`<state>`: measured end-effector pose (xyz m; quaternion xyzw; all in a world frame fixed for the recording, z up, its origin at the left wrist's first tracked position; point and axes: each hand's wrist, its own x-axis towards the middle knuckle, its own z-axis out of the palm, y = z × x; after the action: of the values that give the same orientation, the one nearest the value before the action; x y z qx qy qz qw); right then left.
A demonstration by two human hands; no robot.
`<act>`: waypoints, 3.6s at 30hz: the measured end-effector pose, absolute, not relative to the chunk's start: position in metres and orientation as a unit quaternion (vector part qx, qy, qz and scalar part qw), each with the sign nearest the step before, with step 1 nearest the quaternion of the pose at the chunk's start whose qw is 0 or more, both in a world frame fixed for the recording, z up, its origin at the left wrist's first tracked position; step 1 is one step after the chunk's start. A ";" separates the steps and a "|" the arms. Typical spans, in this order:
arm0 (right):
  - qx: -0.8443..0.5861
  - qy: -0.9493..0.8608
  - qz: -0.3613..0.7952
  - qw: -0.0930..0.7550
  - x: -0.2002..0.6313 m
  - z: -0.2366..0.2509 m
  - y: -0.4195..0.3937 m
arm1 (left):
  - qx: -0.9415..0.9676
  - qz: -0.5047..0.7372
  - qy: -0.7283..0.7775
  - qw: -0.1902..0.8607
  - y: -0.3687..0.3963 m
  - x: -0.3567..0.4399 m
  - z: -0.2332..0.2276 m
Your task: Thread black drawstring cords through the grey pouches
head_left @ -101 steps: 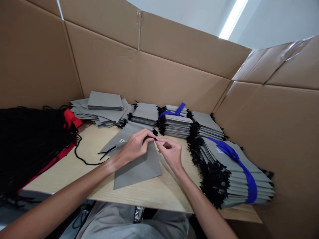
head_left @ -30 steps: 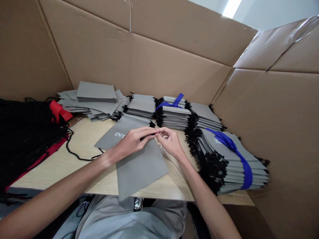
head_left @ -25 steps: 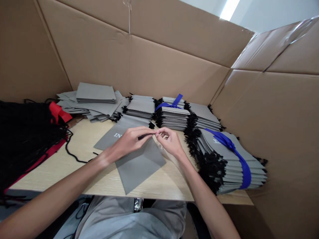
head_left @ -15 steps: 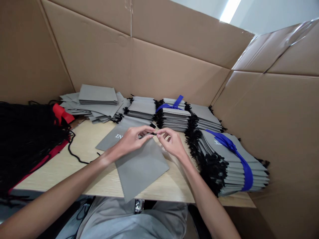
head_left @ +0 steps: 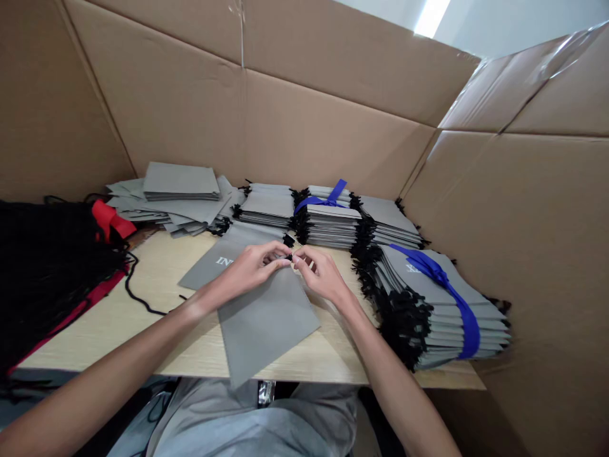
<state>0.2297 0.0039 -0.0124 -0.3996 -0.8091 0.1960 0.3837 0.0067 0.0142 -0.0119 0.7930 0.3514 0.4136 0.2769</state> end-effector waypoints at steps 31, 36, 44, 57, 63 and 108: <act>-0.362 -0.736 0.336 0.464 0.223 -0.014 0.004 | 0.847 0.320 0.362 0.221 0.000 0.011 -0.009; -0.354 -0.735 0.341 0.467 0.221 -0.014 0.003 | 0.845 0.299 0.390 0.212 -0.004 0.011 -0.006; -0.358 -0.732 0.358 0.456 0.224 -0.012 0.005 | 0.841 0.306 0.385 0.225 0.000 0.009 -0.005; -0.379 -0.702 0.433 0.420 0.227 -0.017 0.009 | 0.845 0.322 0.362 0.228 0.007 0.005 -0.004; -0.383 -0.715 0.398 0.430 0.227 -0.020 0.011 | 0.846 0.311 0.355 0.248 0.009 0.003 -0.006; -0.386 -0.688 0.474 0.391 0.247 -0.002 0.011 | 0.846 0.309 0.363 0.238 0.008 0.002 -0.004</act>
<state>0.2474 0.0107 -0.0016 -0.3861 -0.6883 0.4738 0.3909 0.0020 0.0083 -0.0038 0.8460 0.3632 0.3094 0.2377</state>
